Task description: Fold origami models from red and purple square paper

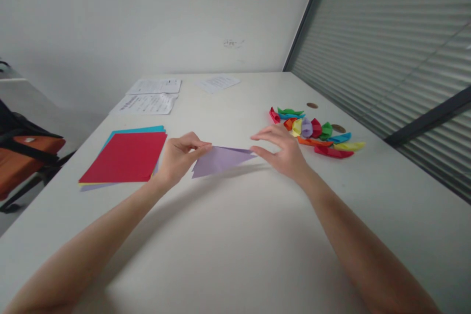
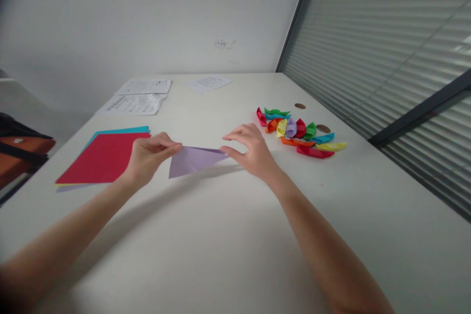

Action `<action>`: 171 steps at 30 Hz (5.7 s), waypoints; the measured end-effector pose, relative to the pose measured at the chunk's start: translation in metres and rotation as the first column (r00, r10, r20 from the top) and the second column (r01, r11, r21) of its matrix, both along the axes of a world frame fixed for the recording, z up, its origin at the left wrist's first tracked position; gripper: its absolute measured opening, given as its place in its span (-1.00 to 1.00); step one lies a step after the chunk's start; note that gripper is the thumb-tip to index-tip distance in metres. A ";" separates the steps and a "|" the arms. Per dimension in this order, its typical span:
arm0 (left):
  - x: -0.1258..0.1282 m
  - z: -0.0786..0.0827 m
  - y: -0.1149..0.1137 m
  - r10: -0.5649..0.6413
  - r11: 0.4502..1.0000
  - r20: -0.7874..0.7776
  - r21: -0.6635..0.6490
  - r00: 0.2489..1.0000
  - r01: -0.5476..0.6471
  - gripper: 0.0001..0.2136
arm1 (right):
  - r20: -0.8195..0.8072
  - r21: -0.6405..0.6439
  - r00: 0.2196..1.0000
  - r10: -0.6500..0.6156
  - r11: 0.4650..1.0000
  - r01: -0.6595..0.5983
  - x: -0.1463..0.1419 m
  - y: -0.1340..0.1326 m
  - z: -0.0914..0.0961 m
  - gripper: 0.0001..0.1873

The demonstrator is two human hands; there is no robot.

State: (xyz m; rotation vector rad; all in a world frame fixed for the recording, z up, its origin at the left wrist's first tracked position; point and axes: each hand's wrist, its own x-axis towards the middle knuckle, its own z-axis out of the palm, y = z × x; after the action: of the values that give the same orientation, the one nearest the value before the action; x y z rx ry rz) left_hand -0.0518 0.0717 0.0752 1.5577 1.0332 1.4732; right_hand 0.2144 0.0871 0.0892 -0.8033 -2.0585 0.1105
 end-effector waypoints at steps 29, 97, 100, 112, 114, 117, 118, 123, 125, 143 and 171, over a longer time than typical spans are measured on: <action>0.016 0.003 -0.016 -0.130 0.989 -0.335 0.022 0.933 0.146 -0.86 | -0.135 -0.137 0.986 0.100 0.983 -0.119 -0.043 -0.029 0.007 -0.85; 0.010 -0.079 0.002 0.225 0.838 -0.883 0.391 0.413 0.380 -0.84 | 0.401 -0.223 0.912 0.090 0.975 0.001 -0.021 0.010 -0.099 -0.72; 0.010 -0.079 0.000 0.353 0.734 -0.870 0.485 0.343 0.474 -0.82 | 0.377 -0.167 0.918 0.122 0.984 -0.062 -0.023 0.007 -0.097 -0.72; 0.013 -0.083 -0.004 0.218 0.792 -0.807 0.475 0.548 0.384 -0.70 | 0.344 0.002 0.930 0.127 0.991 -0.136 -0.027 0.007 -0.098 -0.83; 0.012 -0.086 -0.002 0.196 0.820 -0.828 0.432 0.526 0.374 -0.78 | 0.334 -0.063 0.926 0.175 0.985 -0.163 -0.023 0.010 -0.100 -0.84; 0.010 -0.089 0.000 0.171 0.835 -0.858 0.387 0.485 0.390 -0.77 | 0.315 -0.161 0.924 0.217 0.972 -0.173 -0.020 0.014 -0.102 -0.84; 0.010 -0.089 0.000 0.164 0.837 -0.863 0.378 0.478 0.395 -0.76 | 0.304 -0.190 0.927 0.221 0.967 -0.169 -0.020 0.014 -0.102 -0.85; 0.010 -0.089 -0.001 0.128 0.870 -0.859 0.337 0.495 0.360 -0.74 | 0.247 -0.314 0.931 0.267 0.931 -0.184 -0.017 0.017 -0.100 -0.86; 0.012 -0.086 -0.003 0.104 0.887 -0.866 0.303 0.488 0.349 -0.70 | 0.222 -0.350 0.939 0.263 0.920 -0.175 -0.013 0.021 -0.100 -0.84; 0.014 -0.083 -0.009 0.136 0.878 -0.895 0.307 0.424 0.368 -0.73 | 0.022 -0.537 0.958 0.287 0.811 -0.231 -0.010 0.020 -0.087 -0.81; 0.004 -0.090 0.005 0.078 0.846 -0.877 0.310 0.475 0.434 -0.73 | 0.380 -0.274 0.887 0.263 0.948 -0.163 -0.021 0.011 -0.101 -0.76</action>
State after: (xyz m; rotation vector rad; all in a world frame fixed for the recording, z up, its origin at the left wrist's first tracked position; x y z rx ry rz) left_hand -0.0475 0.0764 -0.0151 2.8870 0.9477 0.7161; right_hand 0.1936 0.0980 -0.0115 -0.7860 -2.5720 0.3391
